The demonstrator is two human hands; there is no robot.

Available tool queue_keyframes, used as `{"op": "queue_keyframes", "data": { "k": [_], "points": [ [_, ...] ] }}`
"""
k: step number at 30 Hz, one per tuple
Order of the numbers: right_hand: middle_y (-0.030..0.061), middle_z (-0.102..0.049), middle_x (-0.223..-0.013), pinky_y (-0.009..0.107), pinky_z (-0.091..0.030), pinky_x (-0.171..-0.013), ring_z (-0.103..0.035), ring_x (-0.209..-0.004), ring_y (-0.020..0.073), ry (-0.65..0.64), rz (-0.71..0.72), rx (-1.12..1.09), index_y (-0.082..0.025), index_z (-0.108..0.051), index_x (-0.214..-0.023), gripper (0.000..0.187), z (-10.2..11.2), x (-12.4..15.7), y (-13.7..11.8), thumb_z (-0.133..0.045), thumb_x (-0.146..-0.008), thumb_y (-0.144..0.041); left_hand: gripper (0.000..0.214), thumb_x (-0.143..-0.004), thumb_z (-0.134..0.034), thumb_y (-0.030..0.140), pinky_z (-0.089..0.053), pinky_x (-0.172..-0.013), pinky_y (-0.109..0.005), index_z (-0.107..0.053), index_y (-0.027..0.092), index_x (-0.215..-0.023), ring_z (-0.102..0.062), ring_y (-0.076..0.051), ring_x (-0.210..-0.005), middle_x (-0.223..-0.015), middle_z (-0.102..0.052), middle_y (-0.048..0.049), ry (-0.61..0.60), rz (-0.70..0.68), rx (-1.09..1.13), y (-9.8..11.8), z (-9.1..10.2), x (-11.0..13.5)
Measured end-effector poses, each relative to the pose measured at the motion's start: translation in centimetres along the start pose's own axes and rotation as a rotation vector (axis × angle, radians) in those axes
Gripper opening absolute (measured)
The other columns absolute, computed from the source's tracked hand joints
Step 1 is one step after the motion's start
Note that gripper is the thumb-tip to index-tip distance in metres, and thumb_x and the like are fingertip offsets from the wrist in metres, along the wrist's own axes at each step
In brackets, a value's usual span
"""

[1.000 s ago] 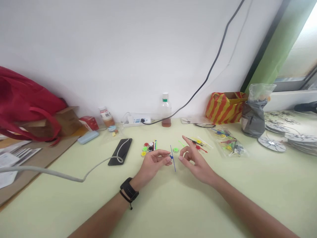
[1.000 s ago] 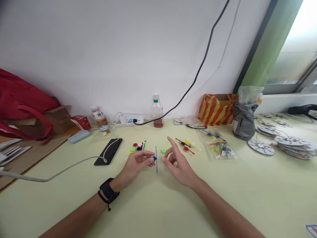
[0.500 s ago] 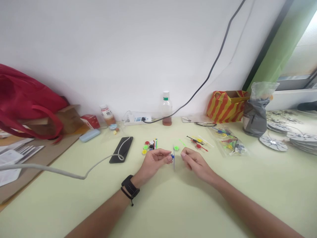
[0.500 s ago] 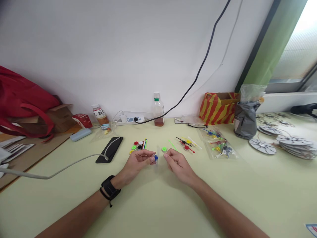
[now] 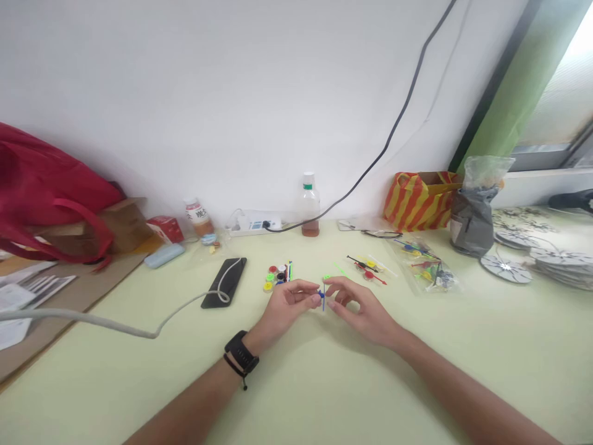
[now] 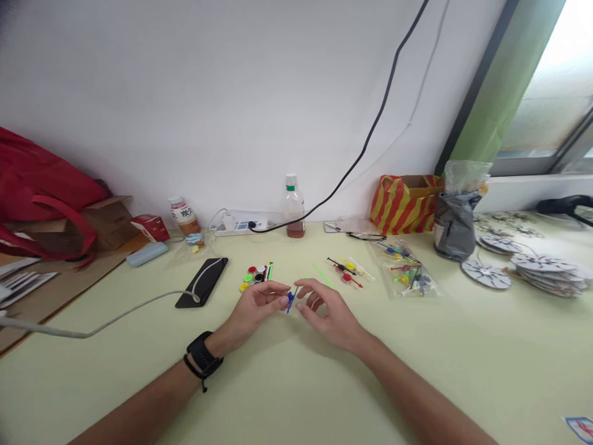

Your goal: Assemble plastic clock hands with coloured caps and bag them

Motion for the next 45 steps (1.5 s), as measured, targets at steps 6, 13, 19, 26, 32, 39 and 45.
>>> {"op": "queue_keyframes", "data": {
  "k": [6,13,19,26,32,39,45],
  "points": [
    [0.0052,-0.062,-0.112,0.032,-0.054,-0.070,-0.059,-0.074,0.0146,0.133,-0.044,-0.070,-0.032,-0.027,-0.160,0.072,0.23,0.24,-0.16,-0.061,-0.097,-0.043,0.033,-0.080,-0.087,0.034,-0.058,-0.088,-0.030,-0.078,0.016,-0.106,-0.072,-0.018,-0.091,-0.100,-0.078,-0.0088,0.022,0.010,-0.002,0.12,0.04,0.01],
    [0.0035,-0.053,-0.069,0.033,-0.046,-0.081,-0.053,-0.071,0.0159,-0.105,-0.155,-0.264,-0.019,-0.046,-0.048,0.068,0.11,-0.21,-0.77,-0.040,-0.105,-0.056,0.033,-0.078,-0.089,0.032,-0.057,-0.092,-0.030,-0.077,0.015,-0.104,-0.071,-0.018,-0.096,-0.103,-0.077,-0.0091,0.039,-0.016,-0.015,-0.23,0.11,-0.19],
    [0.0001,-0.058,-0.077,0.029,-0.044,-0.067,-0.052,-0.070,0.0148,0.022,-0.165,-0.333,-0.020,-0.062,-0.084,0.035,0.07,-0.45,-0.60,-0.067,-0.094,-0.053,0.034,-0.078,-0.088,0.033,-0.057,-0.091,-0.031,-0.077,0.016,-0.105,-0.072,-0.019,-0.095,-0.102,-0.078,-0.0088,0.026,-0.015,-0.012,-0.24,0.06,-0.19],
    [0.0031,-0.064,-0.091,0.030,-0.049,-0.072,-0.059,-0.078,0.0160,-0.041,-0.123,-0.295,-0.021,-0.064,-0.103,0.027,-0.27,-0.41,-0.15,-0.066,-0.096,-0.047,0.032,-0.080,-0.087,0.032,-0.057,-0.089,-0.030,-0.076,0.016,-0.105,-0.072,-0.018,-0.096,-0.103,-0.077,-0.0081,0.020,-0.022,-0.001,-0.32,0.12,-0.26],
    [0.0022,-0.063,-0.103,0.032,-0.051,-0.074,-0.058,-0.075,0.0142,0.041,-0.075,-0.196,-0.029,-0.051,-0.139,0.046,-0.14,0.03,-0.45,-0.063,-0.097,-0.041,0.032,-0.081,-0.086,0.033,-0.057,-0.088,-0.030,-0.076,0.017,-0.107,-0.071,-0.018,-0.094,-0.103,-0.077,-0.0083,0.023,-0.011,0.001,-0.17,0.10,-0.11],
    [0.0003,-0.048,-0.065,0.031,-0.042,-0.067,-0.047,-0.063,0.0141,0.024,-0.127,-0.194,-0.019,-0.049,-0.053,0.061,-0.37,-0.11,-0.07,-0.041,-0.105,-0.050,0.034,-0.078,-0.088,0.033,-0.057,-0.091,-0.030,-0.077,0.017,-0.106,-0.072,-0.019,-0.098,-0.106,-0.078,-0.0083,0.050,-0.001,-0.009,-0.41,0.09,-0.35],
    [-0.0003,-0.058,-0.079,0.028,-0.042,-0.065,-0.053,-0.071,0.0149,0.088,-0.122,-0.191,-0.021,-0.059,-0.090,0.030,-0.47,-0.37,0.05,-0.064,-0.096,-0.049,0.033,-0.079,-0.088,0.033,-0.058,-0.092,-0.031,-0.077,0.016,-0.105,-0.073,-0.019,-0.096,-0.103,-0.078,-0.0086,0.024,-0.007,-0.008,-0.52,-0.03,-0.22]
  ]
}}
Point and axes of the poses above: each hand's wrist, its own x-axis away from the middle knuckle, its own z-axis out of the back of the hand, y = z × x, the point moved 2 cm from there along -x, towards the middle knuckle
